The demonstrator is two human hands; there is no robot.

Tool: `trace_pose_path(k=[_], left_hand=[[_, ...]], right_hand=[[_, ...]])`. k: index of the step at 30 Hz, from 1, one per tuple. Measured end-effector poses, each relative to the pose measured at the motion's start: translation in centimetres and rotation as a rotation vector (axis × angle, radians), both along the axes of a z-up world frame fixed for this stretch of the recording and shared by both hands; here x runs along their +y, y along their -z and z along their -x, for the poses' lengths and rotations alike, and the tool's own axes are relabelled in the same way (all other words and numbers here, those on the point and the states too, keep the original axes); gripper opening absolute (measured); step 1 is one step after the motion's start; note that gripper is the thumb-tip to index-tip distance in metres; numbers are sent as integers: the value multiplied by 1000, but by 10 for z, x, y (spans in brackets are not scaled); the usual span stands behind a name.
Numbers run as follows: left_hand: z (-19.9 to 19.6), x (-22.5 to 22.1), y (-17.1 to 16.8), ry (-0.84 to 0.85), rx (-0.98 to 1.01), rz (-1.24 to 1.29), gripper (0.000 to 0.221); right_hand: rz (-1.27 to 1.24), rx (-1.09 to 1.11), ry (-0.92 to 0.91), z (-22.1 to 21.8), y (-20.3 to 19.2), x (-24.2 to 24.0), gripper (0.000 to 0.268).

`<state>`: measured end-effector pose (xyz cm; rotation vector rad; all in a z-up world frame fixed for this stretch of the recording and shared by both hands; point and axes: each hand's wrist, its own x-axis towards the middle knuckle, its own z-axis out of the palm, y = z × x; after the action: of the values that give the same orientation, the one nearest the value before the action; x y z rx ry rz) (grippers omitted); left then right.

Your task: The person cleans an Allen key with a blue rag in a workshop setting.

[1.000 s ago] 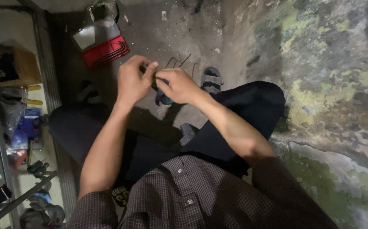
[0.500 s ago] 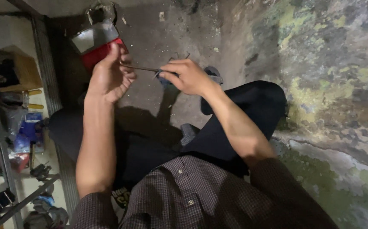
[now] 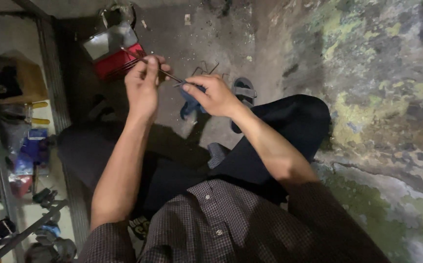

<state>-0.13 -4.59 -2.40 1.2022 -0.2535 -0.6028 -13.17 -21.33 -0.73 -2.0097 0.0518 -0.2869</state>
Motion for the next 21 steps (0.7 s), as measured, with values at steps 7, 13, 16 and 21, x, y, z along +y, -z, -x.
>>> trace_pose_path(k=[7, 13, 16, 21], left_hand=[[-5, 6, 3, -50, -126, 24, 36], [-5, 7, 1, 3, -95, 2, 38], [-9, 13, -4, 79, 188, 35, 39], [1, 13, -8, 289, 137, -52, 40]], right_hand=[[35, 48, 43, 6, -6, -2, 26], [175, -73, -95, 12, -4, -4, 25], [147, -47, -215, 12, 14, -10, 26], [-406, 10, 295, 2, 76, -42, 26]])
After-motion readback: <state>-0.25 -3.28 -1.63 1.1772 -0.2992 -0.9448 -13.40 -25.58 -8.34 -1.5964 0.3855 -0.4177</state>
